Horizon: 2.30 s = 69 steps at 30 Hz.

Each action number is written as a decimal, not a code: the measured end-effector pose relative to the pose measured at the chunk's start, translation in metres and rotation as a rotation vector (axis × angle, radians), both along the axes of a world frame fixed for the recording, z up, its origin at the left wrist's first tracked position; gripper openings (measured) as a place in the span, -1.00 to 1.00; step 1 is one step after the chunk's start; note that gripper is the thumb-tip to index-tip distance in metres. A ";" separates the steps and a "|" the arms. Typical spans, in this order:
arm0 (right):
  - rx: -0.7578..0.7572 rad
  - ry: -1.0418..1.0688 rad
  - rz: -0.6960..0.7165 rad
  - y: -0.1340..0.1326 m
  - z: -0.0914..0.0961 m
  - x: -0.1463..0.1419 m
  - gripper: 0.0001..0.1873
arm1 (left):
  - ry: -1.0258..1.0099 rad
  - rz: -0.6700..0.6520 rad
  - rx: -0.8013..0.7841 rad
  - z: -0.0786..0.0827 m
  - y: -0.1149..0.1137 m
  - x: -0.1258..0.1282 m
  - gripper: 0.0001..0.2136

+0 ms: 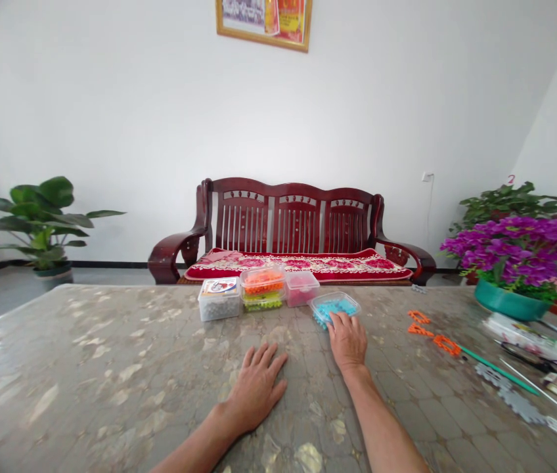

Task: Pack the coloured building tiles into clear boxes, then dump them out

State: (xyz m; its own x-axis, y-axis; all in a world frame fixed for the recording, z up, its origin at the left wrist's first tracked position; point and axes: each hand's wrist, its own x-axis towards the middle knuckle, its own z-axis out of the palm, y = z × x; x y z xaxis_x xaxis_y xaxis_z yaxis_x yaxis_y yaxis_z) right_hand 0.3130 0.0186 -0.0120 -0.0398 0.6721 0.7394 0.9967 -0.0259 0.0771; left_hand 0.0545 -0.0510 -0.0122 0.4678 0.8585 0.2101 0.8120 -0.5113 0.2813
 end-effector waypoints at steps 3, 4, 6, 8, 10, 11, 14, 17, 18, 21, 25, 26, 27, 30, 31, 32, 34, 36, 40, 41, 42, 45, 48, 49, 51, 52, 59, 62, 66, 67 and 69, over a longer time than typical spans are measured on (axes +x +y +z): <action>0.049 0.015 0.115 -0.008 -0.001 -0.005 -0.81 | -0.016 0.004 -0.008 0.001 0.000 0.001 -0.54; 0.057 0.018 0.168 -0.013 -0.001 -0.009 -0.82 | -0.027 0.018 -0.016 0.002 0.000 0.002 -0.53; 0.057 0.028 0.287 -0.023 0.001 -0.020 -0.82 | -0.062 0.097 -0.038 0.004 0.003 0.002 -0.46; 0.050 0.048 0.418 -0.033 0.003 -0.033 -0.82 | -0.104 0.226 -0.069 0.007 0.007 0.001 -0.40; 0.030 0.076 0.554 -0.040 0.005 -0.044 -0.81 | -0.147 0.333 -0.090 0.010 0.011 -0.002 -0.40; 0.008 0.090 0.615 -0.042 0.006 -0.048 -0.79 | -0.171 0.360 -0.094 0.010 0.014 -0.004 -0.42; -0.076 0.148 0.704 -0.044 0.006 -0.056 -0.59 | -0.258 0.370 -0.086 0.011 0.021 -0.009 -0.48; -0.079 0.213 0.666 -0.046 0.008 -0.063 -0.41 | -0.333 0.380 -0.094 0.009 0.025 -0.011 -0.53; -0.068 0.223 0.659 -0.048 0.009 -0.068 -0.38 | -0.355 0.388 -0.102 0.008 0.026 -0.012 -0.54; -0.079 0.212 0.696 -0.057 0.015 -0.090 -0.36 | -0.442 0.405 -0.116 0.006 0.028 -0.011 -0.61; -0.084 0.139 0.692 -0.062 0.018 -0.120 -0.65 | -0.520 0.408 -0.126 0.006 0.028 -0.011 -0.71; -0.061 0.112 0.678 -0.061 0.017 -0.123 -0.75 | -0.517 0.409 -0.127 0.007 0.028 -0.011 -0.73; -0.033 0.085 0.667 -0.059 0.016 -0.125 -0.84 | -0.508 0.414 -0.127 0.007 0.028 -0.011 -0.75; 0.029 0.029 0.667 -0.055 0.014 -0.121 -0.92 | -0.468 0.430 -0.130 0.008 0.027 -0.011 -0.78; 0.040 0.022 0.678 -0.055 0.014 -0.118 -0.92 | -0.458 0.431 -0.134 0.008 0.027 -0.011 -0.78; 0.044 0.021 0.693 -0.055 0.014 -0.115 -0.92 | -0.451 0.429 -0.137 0.009 0.027 -0.011 -0.77; 0.044 0.027 0.729 -0.057 0.015 -0.109 -0.90 | -0.452 0.420 -0.139 0.009 0.027 -0.011 -0.77; 0.044 0.029 0.761 -0.060 0.016 -0.105 -0.88 | -0.465 0.412 -0.136 0.009 0.026 -0.012 -0.78; 0.060 0.004 0.784 -0.063 0.018 -0.102 -0.86 | -0.477 0.406 -0.137 0.008 0.027 -0.012 -0.77; 0.067 -0.005 0.785 -0.064 0.018 -0.102 -0.85 | -0.472 0.406 -0.142 0.008 0.027 -0.012 -0.77; 0.076 -0.011 0.785 -0.064 0.018 -0.103 -0.85 | -0.468 0.408 -0.145 0.008 0.027 -0.012 -0.77; 0.092 0.001 0.776 -0.064 0.019 -0.105 -0.86 | -0.465 0.411 -0.148 0.006 0.028 -0.011 -0.78; 0.064 0.067 0.756 -0.065 0.019 -0.109 -0.87 | -0.467 0.409 -0.145 0.005 0.028 -0.011 -0.79; 0.050 0.093 0.749 -0.065 0.019 -0.110 -0.87 | -0.468 0.408 -0.143 0.005 0.028 -0.011 -0.79; 0.032 0.142 0.734 -0.065 0.019 -0.112 -0.87 | -0.481 0.399 -0.138 0.007 0.027 -0.011 -0.79; 0.028 0.162 0.726 -0.065 0.018 -0.112 -0.86 | -0.495 0.393 -0.137 0.008 0.027 -0.011 -0.79; 0.057 0.271 0.663 -0.060 0.017 -0.109 -0.81 | -0.579 0.290 -0.179 0.012 0.021 -0.005 -0.62; 0.061 0.304 0.653 -0.060 0.019 -0.109 -0.76 | -0.524 0.251 -0.187 0.010 0.019 -0.003 -0.49; 0.050 0.314 0.657 -0.061 0.022 -0.111 -0.74 | -0.478 0.213 -0.202 0.008 0.019 -0.003 -0.42; 0.050 0.315 0.656 -0.061 0.022 -0.111 -0.73 | -0.483 0.205 -0.210 0.008 0.019 -0.003 -0.41; 0.048 0.322 0.653 -0.062 0.022 -0.112 -0.73 | -0.507 0.194 -0.232 0.007 0.021 -0.003 -0.40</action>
State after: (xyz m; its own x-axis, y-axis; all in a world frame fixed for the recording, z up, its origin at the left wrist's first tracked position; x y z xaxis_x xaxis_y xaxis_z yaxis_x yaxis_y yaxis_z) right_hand 0.2008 -0.0434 0.0104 -0.1972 0.5521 0.8101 0.7834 0.5856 -0.2083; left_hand 0.0511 -0.0300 -0.0048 0.1876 0.9686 0.1634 0.6193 -0.2457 0.7457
